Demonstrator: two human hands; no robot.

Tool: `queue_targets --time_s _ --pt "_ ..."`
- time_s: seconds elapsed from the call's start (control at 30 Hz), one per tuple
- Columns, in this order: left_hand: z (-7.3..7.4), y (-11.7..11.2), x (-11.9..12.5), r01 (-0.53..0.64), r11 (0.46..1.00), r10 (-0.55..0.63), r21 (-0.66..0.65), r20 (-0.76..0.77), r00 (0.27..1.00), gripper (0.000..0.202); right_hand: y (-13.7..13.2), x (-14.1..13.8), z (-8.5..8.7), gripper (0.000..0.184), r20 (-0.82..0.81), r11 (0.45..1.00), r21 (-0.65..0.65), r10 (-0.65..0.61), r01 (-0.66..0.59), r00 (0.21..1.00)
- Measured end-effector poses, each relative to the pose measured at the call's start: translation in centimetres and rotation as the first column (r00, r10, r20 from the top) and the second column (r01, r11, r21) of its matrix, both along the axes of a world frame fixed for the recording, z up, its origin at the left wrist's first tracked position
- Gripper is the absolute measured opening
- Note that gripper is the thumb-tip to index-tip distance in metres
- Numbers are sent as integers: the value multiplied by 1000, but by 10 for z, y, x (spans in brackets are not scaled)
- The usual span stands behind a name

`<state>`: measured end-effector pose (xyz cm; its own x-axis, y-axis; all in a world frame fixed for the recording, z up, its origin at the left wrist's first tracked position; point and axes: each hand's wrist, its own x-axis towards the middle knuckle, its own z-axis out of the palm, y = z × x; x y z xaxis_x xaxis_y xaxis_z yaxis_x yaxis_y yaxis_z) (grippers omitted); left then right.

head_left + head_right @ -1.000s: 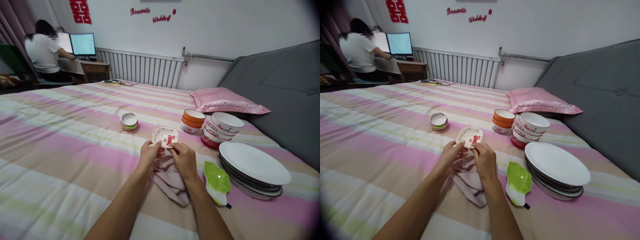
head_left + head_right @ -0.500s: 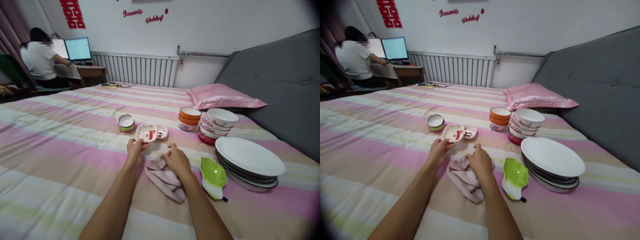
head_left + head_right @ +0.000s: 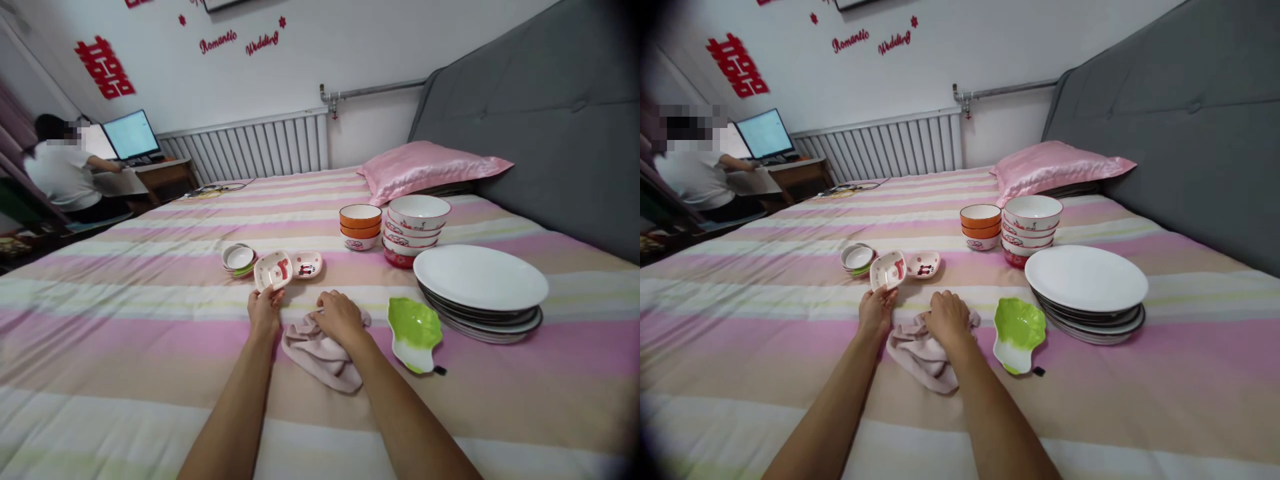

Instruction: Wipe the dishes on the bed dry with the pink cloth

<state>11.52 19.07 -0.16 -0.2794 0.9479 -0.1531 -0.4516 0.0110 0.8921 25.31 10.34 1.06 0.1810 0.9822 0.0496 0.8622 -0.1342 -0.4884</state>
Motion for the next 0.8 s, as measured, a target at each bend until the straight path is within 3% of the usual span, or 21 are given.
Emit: queue_targets --time_s 0.23,0.5,0.8 --pt "3 -5 8 7 1000 -5 30 -58 998 15 -1 3 0 26 -51 1000 21 8 -7 999" --pt "29 12 32 42 997 -52 -66 -155 987 3 -4 9 2 30 -81 999 34 36 -34 996" --pt "36 34 48 128 964 -198 -233 -308 931 29 -3 10 3 31 -119 999 35 41 -37 992"
